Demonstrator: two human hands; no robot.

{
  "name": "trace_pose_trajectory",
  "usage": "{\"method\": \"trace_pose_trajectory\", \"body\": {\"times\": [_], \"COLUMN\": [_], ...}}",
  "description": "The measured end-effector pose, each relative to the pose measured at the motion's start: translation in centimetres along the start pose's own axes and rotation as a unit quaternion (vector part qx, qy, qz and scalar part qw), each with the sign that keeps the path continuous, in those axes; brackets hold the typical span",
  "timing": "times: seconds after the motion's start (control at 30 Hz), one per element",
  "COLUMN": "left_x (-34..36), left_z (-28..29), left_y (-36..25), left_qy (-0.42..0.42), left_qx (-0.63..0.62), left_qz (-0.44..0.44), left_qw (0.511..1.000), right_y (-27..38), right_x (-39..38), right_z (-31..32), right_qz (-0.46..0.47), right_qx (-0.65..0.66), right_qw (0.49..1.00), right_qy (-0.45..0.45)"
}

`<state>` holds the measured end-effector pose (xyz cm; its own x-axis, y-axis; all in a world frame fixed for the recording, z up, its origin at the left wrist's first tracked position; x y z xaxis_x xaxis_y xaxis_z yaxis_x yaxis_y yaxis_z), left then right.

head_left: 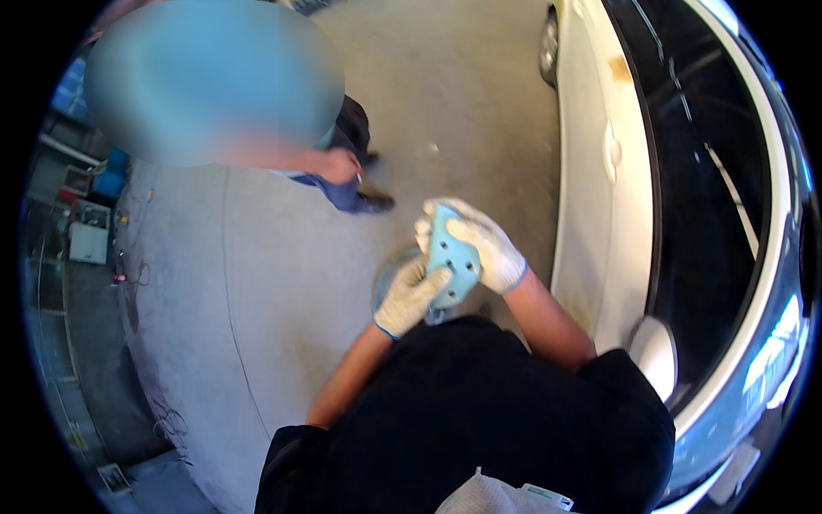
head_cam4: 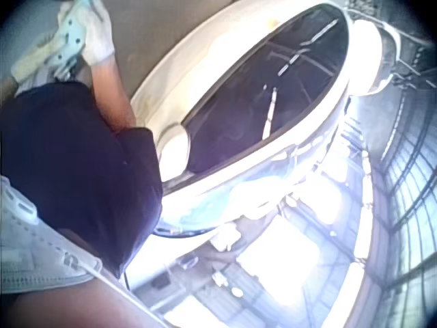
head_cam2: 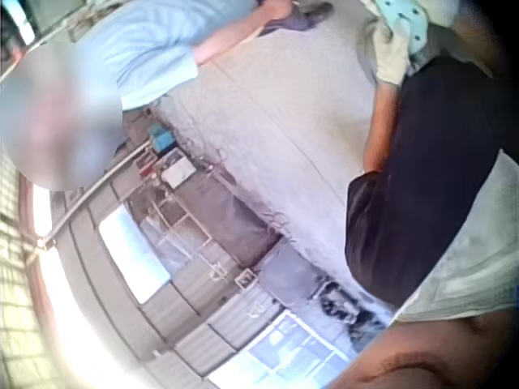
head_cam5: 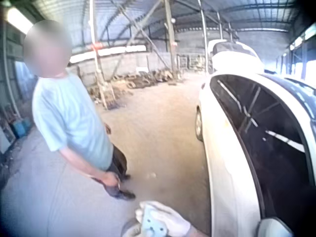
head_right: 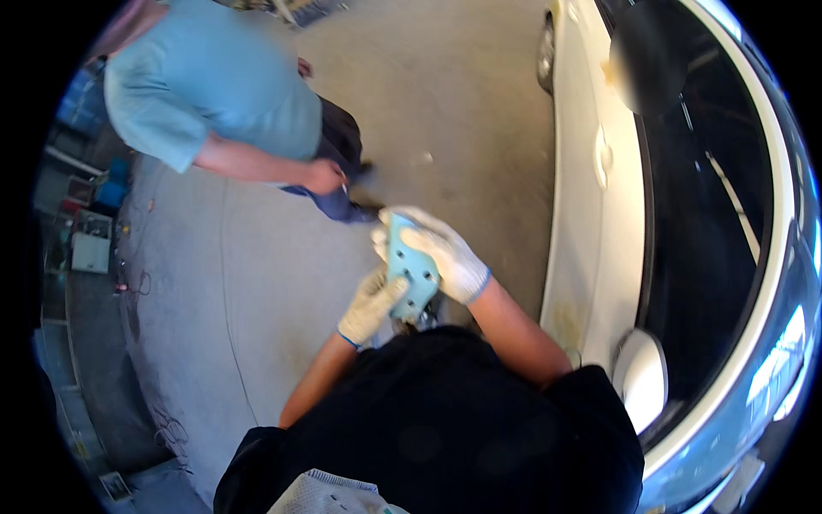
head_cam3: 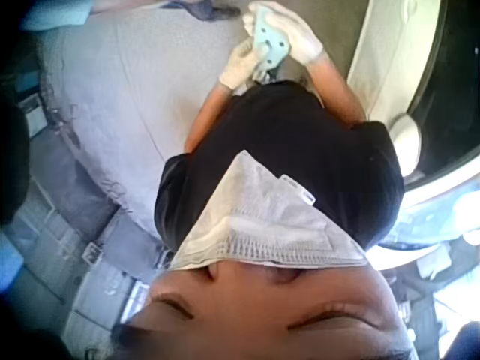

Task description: The person uses a power sander to smooth the side panel of a white car in a garage. They move the sander across the surface, pause to feel the panel, and continue sanding before setting the tool down and walking away.

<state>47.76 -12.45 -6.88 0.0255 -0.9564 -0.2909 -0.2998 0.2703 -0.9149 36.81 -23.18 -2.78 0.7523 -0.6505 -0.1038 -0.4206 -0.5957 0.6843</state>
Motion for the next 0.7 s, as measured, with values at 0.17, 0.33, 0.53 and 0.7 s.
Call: {"method": "trace_pose_trajectory", "body": {"times": [0.17, 0.33, 0.53, 0.7], "left_x": [-0.4, -0.3, -0.1, 0.0], "left_z": [-0.3, 0.2, 0.5, 0.9], "left_y": [0.5, 1.5, 0.9, 1.1], "left_qy": [0.021, 0.001, -0.158, -0.148], "left_qx": [0.02, 0.043, 0.13, 0.112], "left_qz": [-0.026, 0.008, -0.052, 0.061], "left_qw": [0.999, 0.999, 0.977, 0.981], "right_y": [-0.1, -0.8, -0.4, -0.5], "right_x": [0.1, -0.3, -0.4, 0.0], "right_z": [0.9, 1.6, 1.7, 3.4], "right_qz": [0.011, 0.007, 0.026, 0.044], "right_qx": [0.045, 0.028, -0.056, -0.188], "right_qw": [0.999, 0.999, 0.998, 0.981], "right_qy": [0.009, -0.026, -0.034, -0.008]}}
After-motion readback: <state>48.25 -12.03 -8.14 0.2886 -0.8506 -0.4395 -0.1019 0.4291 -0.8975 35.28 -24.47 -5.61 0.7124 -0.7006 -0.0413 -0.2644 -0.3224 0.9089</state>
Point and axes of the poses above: each hand's wrist, its own x-axis towards the middle knuckle, its own z-axis out of the back of the hand, y = z × x, the point moved 5 cm from there along x, towards the middle knuckle, and after that the axes turned 5 degrees about -y, right-handed, at the moved point
